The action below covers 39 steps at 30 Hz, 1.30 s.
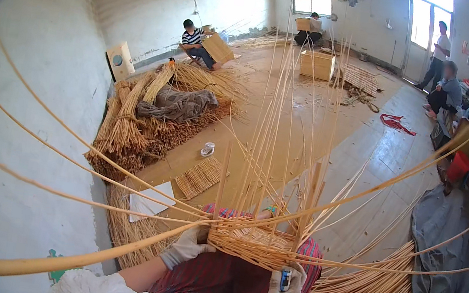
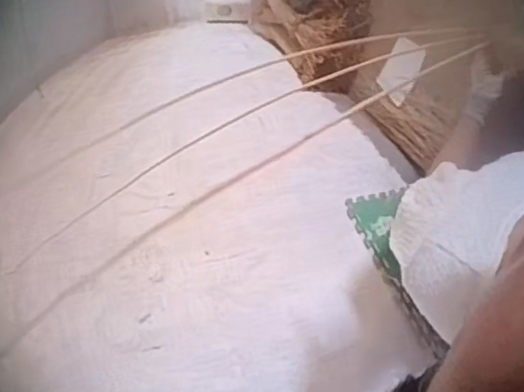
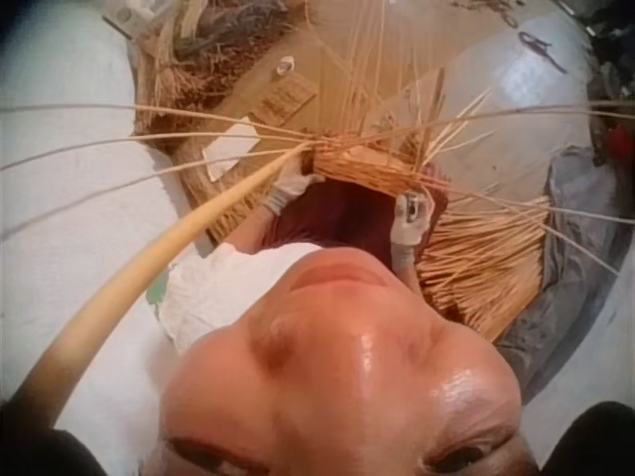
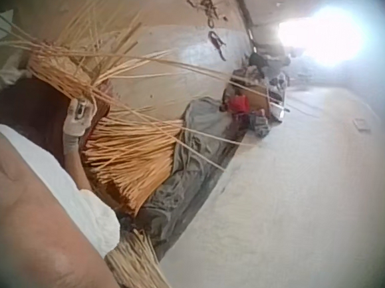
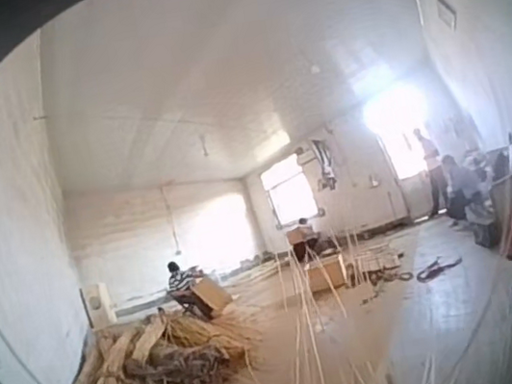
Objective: Weaving a basket using willow or reed strips.
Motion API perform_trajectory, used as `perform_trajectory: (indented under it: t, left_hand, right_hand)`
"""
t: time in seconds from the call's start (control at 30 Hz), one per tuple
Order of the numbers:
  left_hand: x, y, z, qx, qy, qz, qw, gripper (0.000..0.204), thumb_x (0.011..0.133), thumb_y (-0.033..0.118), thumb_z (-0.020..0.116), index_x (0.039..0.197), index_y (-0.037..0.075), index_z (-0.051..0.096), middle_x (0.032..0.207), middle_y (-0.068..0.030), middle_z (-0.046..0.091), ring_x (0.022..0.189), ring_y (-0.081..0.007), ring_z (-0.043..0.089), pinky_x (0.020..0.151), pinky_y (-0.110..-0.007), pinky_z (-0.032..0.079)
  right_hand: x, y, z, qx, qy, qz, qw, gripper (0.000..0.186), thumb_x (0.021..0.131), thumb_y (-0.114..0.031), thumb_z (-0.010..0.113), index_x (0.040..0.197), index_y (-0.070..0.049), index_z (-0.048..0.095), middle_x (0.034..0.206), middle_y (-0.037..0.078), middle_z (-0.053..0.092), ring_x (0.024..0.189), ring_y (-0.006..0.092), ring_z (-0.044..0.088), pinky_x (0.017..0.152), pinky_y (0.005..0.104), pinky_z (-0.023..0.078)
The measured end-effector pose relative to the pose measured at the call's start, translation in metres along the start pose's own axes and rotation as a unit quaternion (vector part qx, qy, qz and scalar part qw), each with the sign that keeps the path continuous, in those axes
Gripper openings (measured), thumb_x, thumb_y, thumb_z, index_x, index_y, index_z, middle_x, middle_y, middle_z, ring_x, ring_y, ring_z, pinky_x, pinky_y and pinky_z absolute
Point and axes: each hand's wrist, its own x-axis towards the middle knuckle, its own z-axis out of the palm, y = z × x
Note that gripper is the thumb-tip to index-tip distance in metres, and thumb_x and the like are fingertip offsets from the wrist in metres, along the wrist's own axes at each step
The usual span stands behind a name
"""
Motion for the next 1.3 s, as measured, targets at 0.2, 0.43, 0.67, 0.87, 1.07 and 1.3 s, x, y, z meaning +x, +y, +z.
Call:
perform_trajectory:
  t: [0.2, 0.43, 0.67, 0.87, 1.07, 1.3]
  left_hand:
    - [0.017, 0.026, 0.026, 0.089, -0.025, -0.043, 0.995, 0.082, 0.08, -0.006, 0.076, 0.15, -0.001, 0.033, 0.149, -0.0157, 0.046, 0.139, -0.0266, 0.044, 0.116, -0.041, 0.038]
    - [0.012, 0.016, 0.005, 0.081, -0.01, -0.017, 0.996, 0.079, 0.083, -0.004, 0.075, 0.149, 0.003, 0.033, 0.146, -0.0149, 0.049, 0.132, -0.0253, 0.053, 0.108, -0.04, 0.047]
    - [0.028, 0.042, 0.008, 0.132, -0.079, -0.076, 0.985, 0.069, 0.086, 0.008, 0.074, 0.146, 0.005, 0.041, 0.139, -0.0114, 0.055, 0.122, -0.0209, 0.057, 0.102, -0.035, 0.05]
    - [0.024, -0.011, 0.001, 0.079, -0.017, -0.051, 0.995, 0.067, 0.085, 0.007, 0.075, 0.145, 0.005, 0.044, 0.134, -0.0085, 0.059, 0.12, -0.0183, 0.058, 0.098, -0.03, 0.051]
    - [-0.005, -0.01, 0.004, 0.23, -0.038, 0.04, 0.972, 0.061, 0.09, 0.01, 0.071, 0.146, 0.006, 0.045, 0.134, -0.0065, 0.059, 0.123, -0.018, 0.055, 0.101, -0.031, 0.048]
    - [0.021, -0.018, -0.032, 0.078, -0.056, -0.15, 0.984, 0.034, 0.103, 0.023, 0.055, 0.132, 0.006, 0.06, 0.12, -0.0104, 0.069, 0.108, -0.016, 0.065, 0.095, -0.029, 0.053]
  right_hand:
    - [-0.004, 0.026, -0.021, -0.163, 0.013, -0.081, 0.983, 0.024, 0.079, -0.018, 0.077, 0.093, -0.002, 0.064, 0.129, 0.017, 0.052, 0.116, 0.0295, 0.057, 0.101, 0.0405, 0.045]
    - [-0.012, -0.014, -0.003, -0.108, -0.111, -0.185, 0.97, 0.028, 0.076, -0.024, 0.084, 0.094, -0.007, 0.07, 0.129, 0.022, 0.058, 0.112, 0.0355, 0.062, 0.097, 0.0438, 0.049]
    - [0.02, -0.125, 0.088, 0.032, -0.293, -0.367, 0.882, 0.033, 0.078, -0.033, 0.08, 0.1, -0.01, 0.071, 0.151, 0.032, 0.037, 0.144, 0.0465, 0.033, 0.117, 0.0554, 0.025]
    - [-0.056, -0.093, 0.168, 0.066, -0.432, -0.473, 0.765, 0.031, 0.087, -0.039, 0.069, 0.093, -0.008, 0.068, 0.155, 0.023, 0.038, 0.143, 0.0411, 0.036, 0.115, 0.0573, 0.028]
    - [-0.067, -0.058, 0.147, 0.142, -0.53, -0.387, 0.741, 0.028, 0.085, -0.034, 0.071, 0.09, -0.008, 0.064, 0.149, 0.021, 0.045, 0.135, 0.0391, 0.045, 0.109, 0.0534, 0.037]
    - [-0.012, -0.048, 0.057, -0.045, -0.438, -0.201, 0.875, 0.021, 0.076, -0.017, 0.081, 0.09, -0.011, 0.067, 0.126, 0.018, 0.063, 0.113, 0.0358, 0.061, 0.096, 0.0447, 0.049]
